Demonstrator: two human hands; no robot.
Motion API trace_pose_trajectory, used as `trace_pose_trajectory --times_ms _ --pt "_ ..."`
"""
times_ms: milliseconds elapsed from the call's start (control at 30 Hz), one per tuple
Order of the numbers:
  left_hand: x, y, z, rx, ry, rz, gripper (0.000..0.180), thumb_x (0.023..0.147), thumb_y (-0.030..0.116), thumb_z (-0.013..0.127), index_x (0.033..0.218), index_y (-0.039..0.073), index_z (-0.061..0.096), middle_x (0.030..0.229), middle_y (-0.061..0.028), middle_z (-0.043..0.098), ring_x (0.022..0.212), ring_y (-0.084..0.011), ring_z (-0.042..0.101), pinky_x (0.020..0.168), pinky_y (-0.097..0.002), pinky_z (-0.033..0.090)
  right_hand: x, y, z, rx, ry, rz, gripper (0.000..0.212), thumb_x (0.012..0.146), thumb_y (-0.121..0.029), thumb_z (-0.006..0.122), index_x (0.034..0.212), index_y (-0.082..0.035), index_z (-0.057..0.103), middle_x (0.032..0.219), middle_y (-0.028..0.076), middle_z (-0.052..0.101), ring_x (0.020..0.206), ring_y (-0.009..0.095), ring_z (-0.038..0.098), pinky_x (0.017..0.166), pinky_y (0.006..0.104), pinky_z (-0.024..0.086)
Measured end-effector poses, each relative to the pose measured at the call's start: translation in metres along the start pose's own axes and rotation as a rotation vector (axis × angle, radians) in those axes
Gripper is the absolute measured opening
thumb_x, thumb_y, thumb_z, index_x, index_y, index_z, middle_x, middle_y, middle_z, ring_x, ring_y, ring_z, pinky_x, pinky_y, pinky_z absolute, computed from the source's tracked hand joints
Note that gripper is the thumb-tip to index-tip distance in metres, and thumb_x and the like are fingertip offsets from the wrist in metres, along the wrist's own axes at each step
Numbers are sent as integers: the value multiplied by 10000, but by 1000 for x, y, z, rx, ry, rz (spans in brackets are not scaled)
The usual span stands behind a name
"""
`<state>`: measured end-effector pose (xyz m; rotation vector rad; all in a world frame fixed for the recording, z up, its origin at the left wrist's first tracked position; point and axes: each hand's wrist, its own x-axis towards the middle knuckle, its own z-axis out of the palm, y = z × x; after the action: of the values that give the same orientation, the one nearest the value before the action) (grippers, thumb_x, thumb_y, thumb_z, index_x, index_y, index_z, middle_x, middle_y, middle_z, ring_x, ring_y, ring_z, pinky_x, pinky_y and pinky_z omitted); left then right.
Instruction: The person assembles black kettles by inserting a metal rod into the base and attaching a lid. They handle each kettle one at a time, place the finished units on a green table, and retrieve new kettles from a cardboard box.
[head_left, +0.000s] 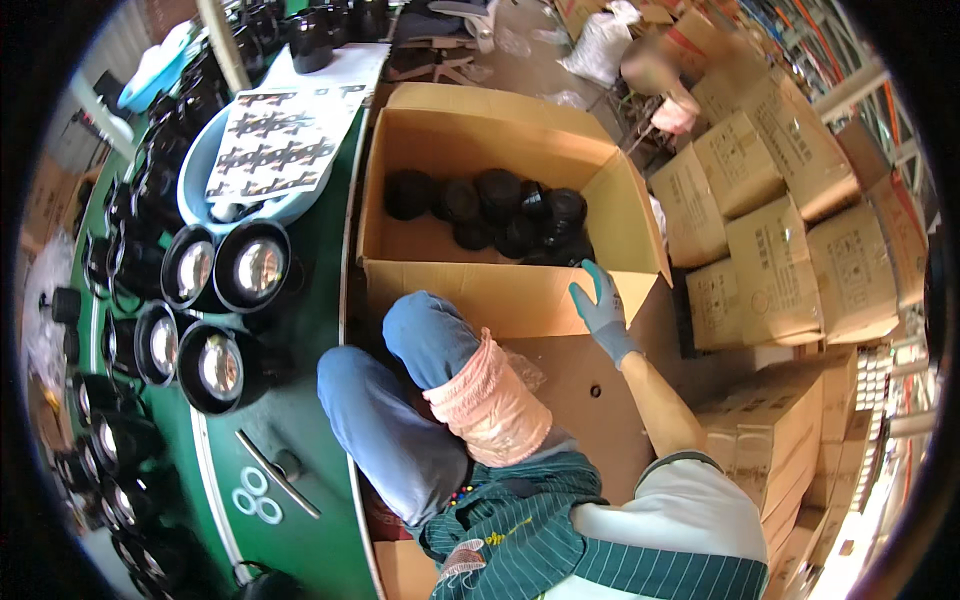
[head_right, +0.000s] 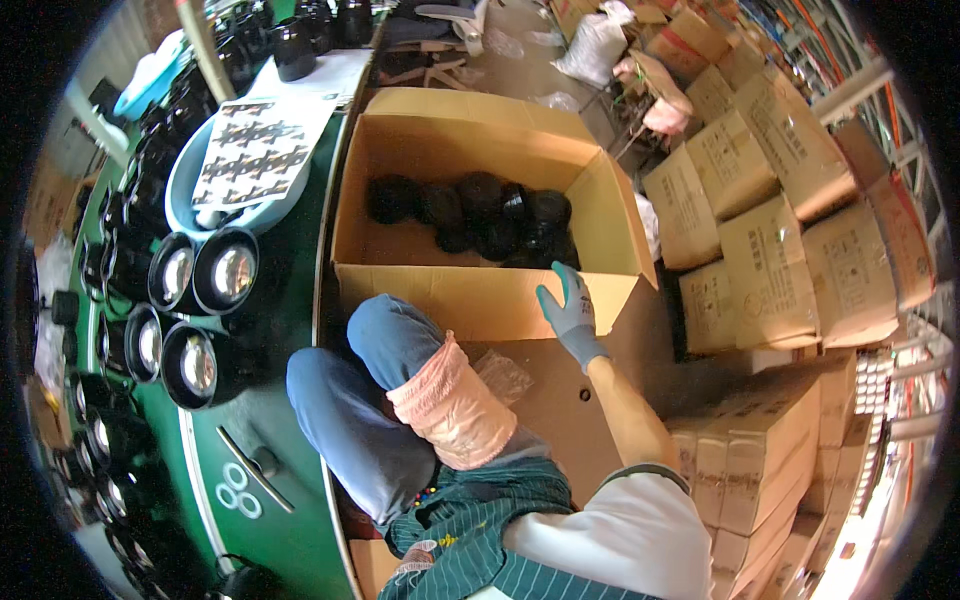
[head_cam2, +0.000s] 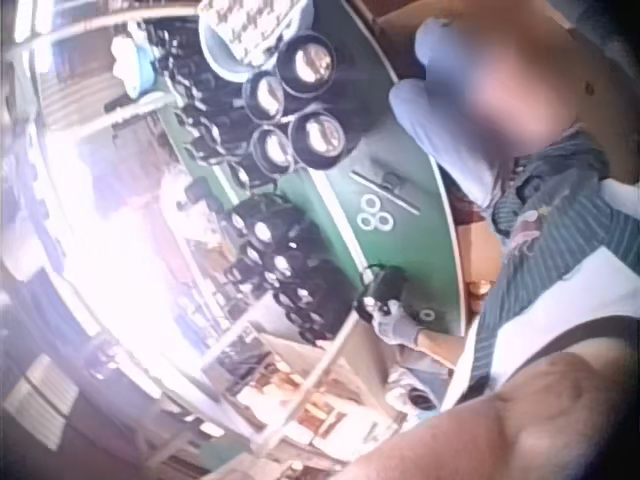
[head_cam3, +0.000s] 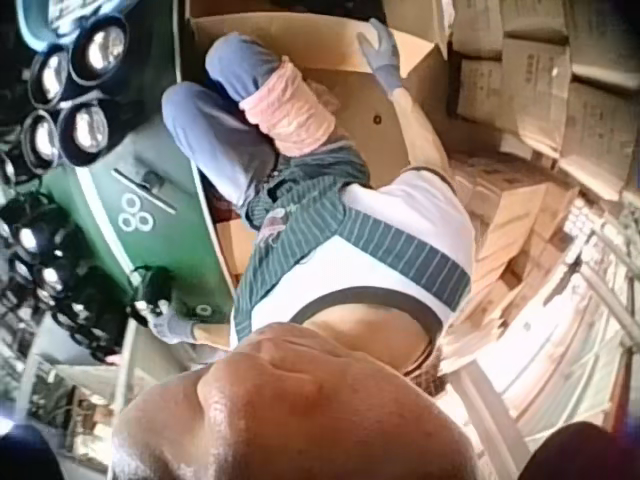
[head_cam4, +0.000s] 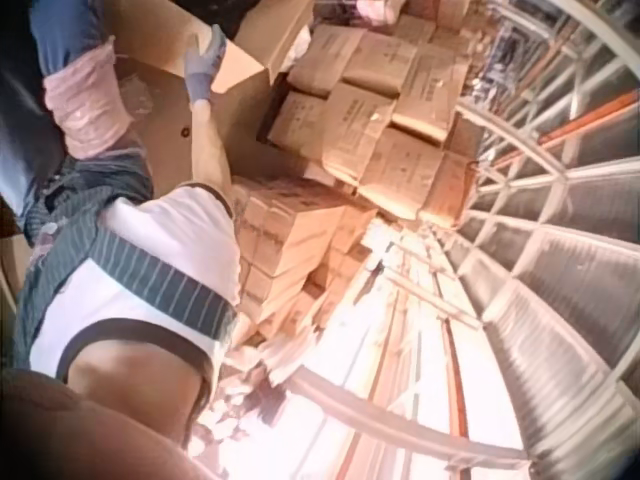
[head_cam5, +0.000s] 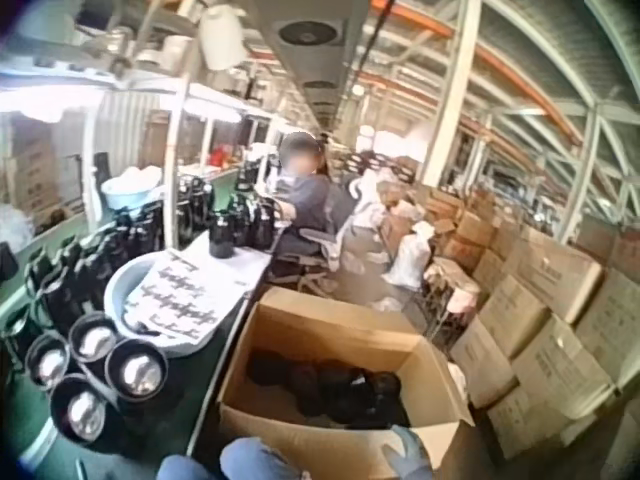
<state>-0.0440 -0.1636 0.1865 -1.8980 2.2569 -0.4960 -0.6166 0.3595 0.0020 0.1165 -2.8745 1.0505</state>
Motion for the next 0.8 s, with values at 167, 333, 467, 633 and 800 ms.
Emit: trace_pose_trajectory --times_ms 167,333,467,633,800 --pt "22 33 -68 371 191 511 519 861 561 770 1037 74 794 1019 -170 761 949 -345 716 856 -434 574 41 -7 25 -117 39 -24 638 950 -405 722 1473 -82 549 1452 186 574 1349 371 543 1120 459 452" --pt "41 262 -156 -714 214 753 407 956 266 752 1216 -46 727 1136 -205 749 1017 -393 703 934 -461 549 142 5 53 -306 -326 114 697 940 -545 652 1478 -115 548 1407 203 618 1323 356 577 1093 434 466" --pt "23 349 -150 -960 -198 976 345 922 75 677 1235 -67 699 1168 -206 748 990 -371 712 896 -443 566 213 37 131 -660 -812 206 1025 874 -612 693 1649 -125 233 1600 196 418 1451 366 454 1159 486 424" --pt "15 416 -139 -1007 -408 1287 380 850 81 664 1204 -53 703 1159 -212 740 1052 -402 699 987 -492 543 237 90 220 -905 -719 336 1342 767 -641 832 1676 -80 21 1627 194 342 1439 393 424 1113 518 447" --pt "19 457 -126 -1000 -484 1286 334 852 100 677 1158 -30 712 1131 -207 734 1008 -403 704 952 -500 557 230 107 271 -1196 -679 59 1402 699 -635 858 1681 -99 13 1595 188 373 1347 375 448 1065 576 407"
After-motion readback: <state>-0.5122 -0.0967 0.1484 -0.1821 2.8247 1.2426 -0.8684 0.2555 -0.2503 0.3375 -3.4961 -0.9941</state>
